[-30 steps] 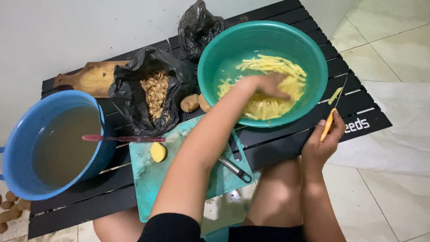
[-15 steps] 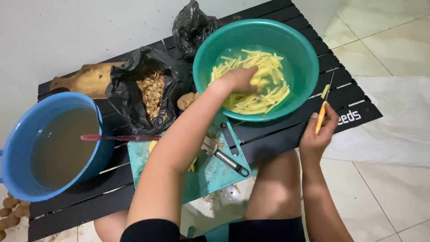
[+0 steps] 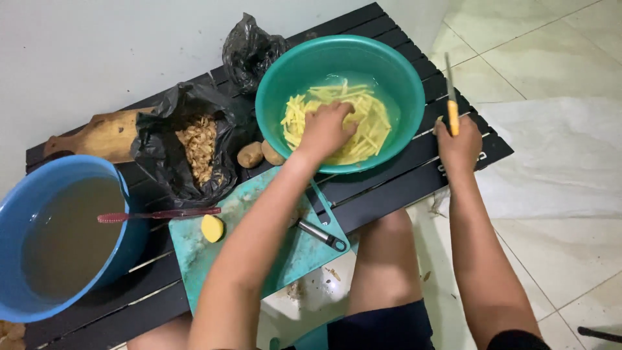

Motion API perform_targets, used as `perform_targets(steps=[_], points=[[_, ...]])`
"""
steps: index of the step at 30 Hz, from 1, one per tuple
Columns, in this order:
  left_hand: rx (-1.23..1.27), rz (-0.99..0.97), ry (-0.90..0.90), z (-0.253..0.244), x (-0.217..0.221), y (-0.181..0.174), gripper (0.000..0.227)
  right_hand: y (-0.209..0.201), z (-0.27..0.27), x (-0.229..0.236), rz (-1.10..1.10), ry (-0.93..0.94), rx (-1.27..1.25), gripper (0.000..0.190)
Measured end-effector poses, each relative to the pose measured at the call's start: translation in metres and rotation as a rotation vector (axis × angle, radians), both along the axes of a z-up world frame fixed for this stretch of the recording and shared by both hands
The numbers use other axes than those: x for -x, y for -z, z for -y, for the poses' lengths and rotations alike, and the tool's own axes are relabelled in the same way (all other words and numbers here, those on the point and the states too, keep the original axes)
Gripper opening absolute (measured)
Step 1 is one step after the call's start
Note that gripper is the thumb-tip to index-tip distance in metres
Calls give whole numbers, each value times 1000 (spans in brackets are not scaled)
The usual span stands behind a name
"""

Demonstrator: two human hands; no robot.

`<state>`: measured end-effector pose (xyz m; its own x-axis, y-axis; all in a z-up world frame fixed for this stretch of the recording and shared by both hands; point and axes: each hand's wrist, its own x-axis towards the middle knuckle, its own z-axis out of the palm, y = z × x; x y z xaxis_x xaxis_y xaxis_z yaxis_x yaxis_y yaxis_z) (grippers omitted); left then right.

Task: Peeling a potato and slicing it into thin strips on a cutting board.

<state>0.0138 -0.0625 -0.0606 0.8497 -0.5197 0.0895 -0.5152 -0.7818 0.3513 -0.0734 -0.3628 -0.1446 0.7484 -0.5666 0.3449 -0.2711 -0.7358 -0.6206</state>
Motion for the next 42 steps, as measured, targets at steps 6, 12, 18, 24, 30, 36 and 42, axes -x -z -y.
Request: perform_targets(steps=[6,12,18,24,30,36,42], points=[[13,234,20,0,8,-3,27,37,15,-42,-157,84,188,33],[294,532,-63,-4,30,-14,24,55,24,-53,-125,106,122,27],[500,490,-124,-36,63,-44,22,44,45,-52,310,28,-76,33],[597,409,-229,-100,77,-60,26,-99,-60,-25,413,-383,-434,49],[526,309,-226,-164,114,-70,18,-165,-139,20,260,-474,-563,42],[434,109,-190,-224,137,-47,19,-137,-206,84,91,-765,-610,50],[26,12,-185,-255,184,-20,13,-69,-267,137,-110,-896,-586,27]])
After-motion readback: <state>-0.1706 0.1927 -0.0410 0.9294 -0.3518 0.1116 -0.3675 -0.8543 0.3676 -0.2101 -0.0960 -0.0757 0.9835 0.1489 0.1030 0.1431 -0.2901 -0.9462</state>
